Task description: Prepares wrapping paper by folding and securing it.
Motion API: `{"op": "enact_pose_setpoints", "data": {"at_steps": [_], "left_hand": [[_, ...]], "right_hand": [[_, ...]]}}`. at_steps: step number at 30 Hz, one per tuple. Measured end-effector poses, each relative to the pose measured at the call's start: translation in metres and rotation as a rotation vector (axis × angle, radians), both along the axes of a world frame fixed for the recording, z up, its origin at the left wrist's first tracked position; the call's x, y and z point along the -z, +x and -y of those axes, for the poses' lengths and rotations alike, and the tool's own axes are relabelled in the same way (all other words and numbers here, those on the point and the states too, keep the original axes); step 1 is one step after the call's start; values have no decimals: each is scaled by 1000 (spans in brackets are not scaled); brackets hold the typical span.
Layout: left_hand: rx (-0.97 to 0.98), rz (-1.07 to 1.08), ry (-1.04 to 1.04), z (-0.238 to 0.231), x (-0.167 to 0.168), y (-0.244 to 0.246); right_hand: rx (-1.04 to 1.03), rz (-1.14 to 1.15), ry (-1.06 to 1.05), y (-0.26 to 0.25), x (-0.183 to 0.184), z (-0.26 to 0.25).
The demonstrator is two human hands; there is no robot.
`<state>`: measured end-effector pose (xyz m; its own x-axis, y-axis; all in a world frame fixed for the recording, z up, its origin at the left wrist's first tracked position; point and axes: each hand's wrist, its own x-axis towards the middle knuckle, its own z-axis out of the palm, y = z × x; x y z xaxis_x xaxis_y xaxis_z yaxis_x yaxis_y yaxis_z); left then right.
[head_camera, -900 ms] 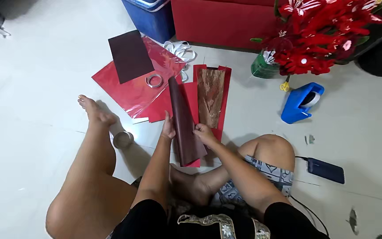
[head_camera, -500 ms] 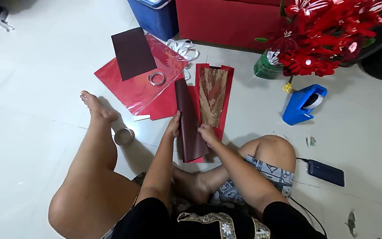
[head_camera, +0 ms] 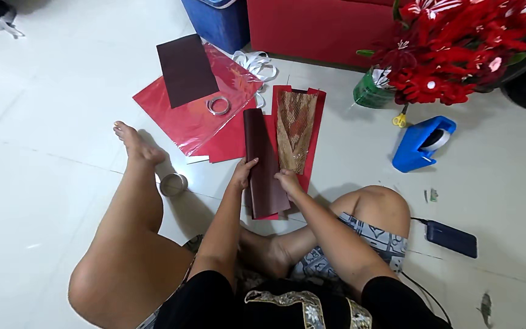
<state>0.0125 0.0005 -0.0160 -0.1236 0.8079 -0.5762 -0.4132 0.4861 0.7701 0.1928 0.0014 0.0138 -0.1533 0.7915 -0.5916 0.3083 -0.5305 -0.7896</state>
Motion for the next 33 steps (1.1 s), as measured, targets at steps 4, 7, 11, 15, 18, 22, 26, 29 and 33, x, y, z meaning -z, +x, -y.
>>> {"op": "enact_pose_setpoints", "data": {"at_steps": [4, 7, 11, 15, 18, 22, 26, 29, 33], "left_hand": [[-32, -90, 27, -4, 1, -2], [-61, -100, 34, -5, 3, -2], [-81, -80, 49, -5, 6, -2], [-65, -66, 34, -4, 8, -1], [-60, -48, 30, -3, 8, 0], [-62, -31, 32, -3, 10, -1], [-70, 10, -11, -1, 7, 1], [-93, -20, 11, -2, 8, 0], [-99, -146, 90, -14, -3, -14]], "right_hand": [[-36, 20, 27, 0, 4, 4], [-39, 12, 24, -1, 8, 5], [-52, 6, 31, -1, 11, 4], [-109, 86, 45, 0, 12, 0], [-119, 127, 68, 0, 12, -2], [-64, 127, 90, -1, 9, 0], [-52, 126, 119, -1, 8, -3], [-83, 120, 141, 1, 7, -4], [-147, 79, 217, 4, -1, -2]]}}
